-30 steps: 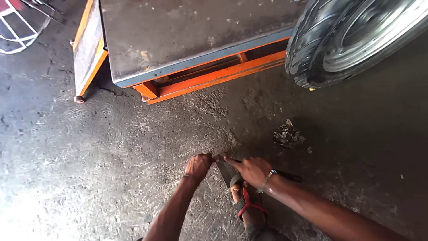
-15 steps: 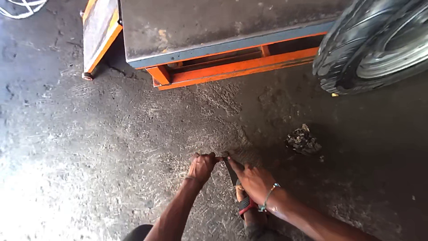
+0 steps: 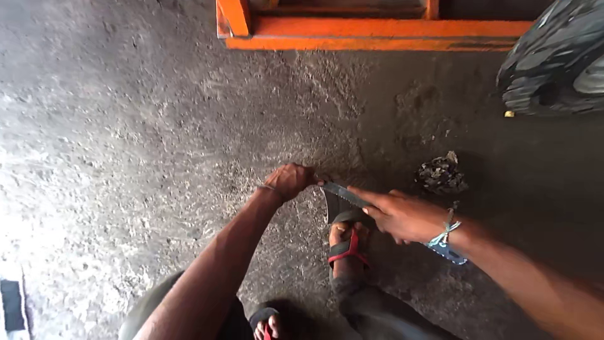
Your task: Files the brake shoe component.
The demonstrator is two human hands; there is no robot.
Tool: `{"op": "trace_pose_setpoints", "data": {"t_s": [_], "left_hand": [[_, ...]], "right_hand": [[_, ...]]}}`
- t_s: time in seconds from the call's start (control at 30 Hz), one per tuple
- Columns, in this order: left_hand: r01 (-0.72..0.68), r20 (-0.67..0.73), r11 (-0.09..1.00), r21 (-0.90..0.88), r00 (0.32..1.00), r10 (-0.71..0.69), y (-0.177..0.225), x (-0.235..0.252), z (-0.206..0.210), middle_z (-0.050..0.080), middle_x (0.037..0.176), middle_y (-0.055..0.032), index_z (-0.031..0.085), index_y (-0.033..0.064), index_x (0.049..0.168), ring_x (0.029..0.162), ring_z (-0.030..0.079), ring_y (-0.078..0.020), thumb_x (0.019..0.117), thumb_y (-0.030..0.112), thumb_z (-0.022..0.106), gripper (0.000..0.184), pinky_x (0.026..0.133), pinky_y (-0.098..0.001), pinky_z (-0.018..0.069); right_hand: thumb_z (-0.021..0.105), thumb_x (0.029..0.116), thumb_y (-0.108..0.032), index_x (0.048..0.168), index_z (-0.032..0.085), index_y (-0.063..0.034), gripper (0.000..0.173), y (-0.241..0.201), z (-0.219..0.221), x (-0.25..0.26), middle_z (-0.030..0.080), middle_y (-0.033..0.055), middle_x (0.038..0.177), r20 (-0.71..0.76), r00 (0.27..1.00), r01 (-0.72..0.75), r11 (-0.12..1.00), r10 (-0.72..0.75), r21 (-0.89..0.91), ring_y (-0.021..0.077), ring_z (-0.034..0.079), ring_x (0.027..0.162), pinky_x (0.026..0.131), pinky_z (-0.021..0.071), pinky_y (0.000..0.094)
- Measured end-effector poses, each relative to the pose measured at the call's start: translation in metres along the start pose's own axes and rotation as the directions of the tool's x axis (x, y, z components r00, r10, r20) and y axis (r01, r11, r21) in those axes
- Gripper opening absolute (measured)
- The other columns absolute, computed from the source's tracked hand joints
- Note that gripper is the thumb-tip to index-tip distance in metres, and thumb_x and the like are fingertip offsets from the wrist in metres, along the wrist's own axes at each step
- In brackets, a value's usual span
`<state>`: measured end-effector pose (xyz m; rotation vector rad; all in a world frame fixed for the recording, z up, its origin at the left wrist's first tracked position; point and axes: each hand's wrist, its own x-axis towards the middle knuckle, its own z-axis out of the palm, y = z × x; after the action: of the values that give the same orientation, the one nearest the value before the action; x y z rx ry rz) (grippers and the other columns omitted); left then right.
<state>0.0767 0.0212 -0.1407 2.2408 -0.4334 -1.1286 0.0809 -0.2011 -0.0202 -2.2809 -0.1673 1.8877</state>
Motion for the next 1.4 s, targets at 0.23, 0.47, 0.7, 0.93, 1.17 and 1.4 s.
{"op": "trace_pose_setpoints", "data": {"t_s": [0.23, 0.47, 0.7, 0.93, 1.17, 1.4], "left_hand": [[0.009, 0.025, 0.998, 0.059, 1.000, -0.011, 0.008, 0.005, -0.014, 0.068, 0.096, -0.0250, 0.066, -0.0039, 0.106, 0.096, 0.067, -0.0434, 0.1064, 0.042, 0.052, 0.049, 0.086, -0.0626, 0.0490], [0.040, 0.036, 0.991, 0.126, 0.998, -0.045, 0.014, 0.018, -0.029, 0.068, 0.108, -0.0285, 0.066, -0.0029, 0.114, 0.107, 0.065, -0.0484, 0.1055, 0.044, 0.053, 0.050, 0.090, -0.0687, 0.0462], [0.030, 0.067, 0.986, 0.164, 0.997, -0.042, 0.018, 0.011, -0.026, 0.068, 0.096, -0.0243, 0.066, -0.0004, 0.105, 0.097, 0.066, -0.0455, 0.1050, 0.047, 0.051, 0.050, 0.083, -0.0661, 0.0473], [0.046, 0.042, 0.980, 0.194, 0.998, -0.055, 0.019, 0.008, -0.021, 0.068, 0.096, -0.0254, 0.067, -0.0007, 0.105, 0.096, 0.067, -0.0475, 0.1049, 0.047, 0.052, 0.050, 0.081, -0.0681, 0.0480], [0.106, 0.022, 0.973, 0.207, 0.993, -0.113, 0.023, 0.014, -0.030, 0.069, 0.099, -0.0265, 0.067, -0.0004, 0.109, 0.099, 0.067, -0.0481, 0.1054, 0.048, 0.050, 0.051, 0.083, -0.0689, 0.0474], [0.167, 0.014, 0.969, 0.180, 0.985, -0.172, 0.020, 0.016, -0.028, 0.069, 0.103, -0.0287, 0.066, -0.0010, 0.114, 0.103, 0.066, -0.0504, 0.1057, 0.047, 0.050, 0.052, 0.085, -0.0704, 0.0466]], "right_hand": [[0.038, 0.1128, -0.019, 0.164, 0.025, -0.0222, 0.054, -0.005, 0.023, 0.008, 0.065, 0.0140, 0.076, -0.090, 0.995, -0.001, 0.947, 0.031, 0.322, 0.0193, 0.060, 0.048, 0.048, 0.0536, 0.0340], [0.040, 0.1109, -0.012, 0.164, 0.024, -0.0149, 0.056, -0.004, 0.055, 0.008, 0.067, 0.0152, 0.083, -0.293, 0.956, 0.122, 0.952, -0.036, 0.281, 0.0252, 0.064, 0.063, 0.063, 0.0559, 0.0428], [0.046, 0.1083, -0.014, 0.163, 0.027, -0.0094, 0.058, -0.010, 0.074, 0.002, 0.067, 0.0148, 0.078, -0.380, 0.923, 0.155, 0.964, -0.062, 0.218, 0.0278, 0.067, 0.067, 0.065, 0.0568, 0.0459], [0.049, 0.1078, -0.015, 0.163, 0.026, -0.0085, 0.061, -0.012, 0.077, -0.003, 0.068, 0.0175, 0.081, -0.399, 0.915, 0.137, 0.976, -0.059, 0.170, 0.0324, 0.068, 0.073, 0.067, 0.0561, 0.0482], [0.049, 0.1075, -0.016, 0.164, 0.021, -0.0099, 0.064, -0.014, 0.064, 0.007, 0.069, 0.0198, 0.087, -0.378, 0.925, 0.098, 0.988, -0.045, 0.122, 0.0350, 0.069, 0.080, 0.073, 0.0564, 0.0501], [0.048, 0.1079, -0.013, 0.164, 0.021, -0.0089, 0.062, -0.016, 0.053, 0.012, 0.069, 0.0221, 0.089, -0.347, 0.937, 0.102, 0.985, -0.048, 0.140, 0.0381, 0.069, 0.082, 0.074, 0.0555, 0.0533]]}}
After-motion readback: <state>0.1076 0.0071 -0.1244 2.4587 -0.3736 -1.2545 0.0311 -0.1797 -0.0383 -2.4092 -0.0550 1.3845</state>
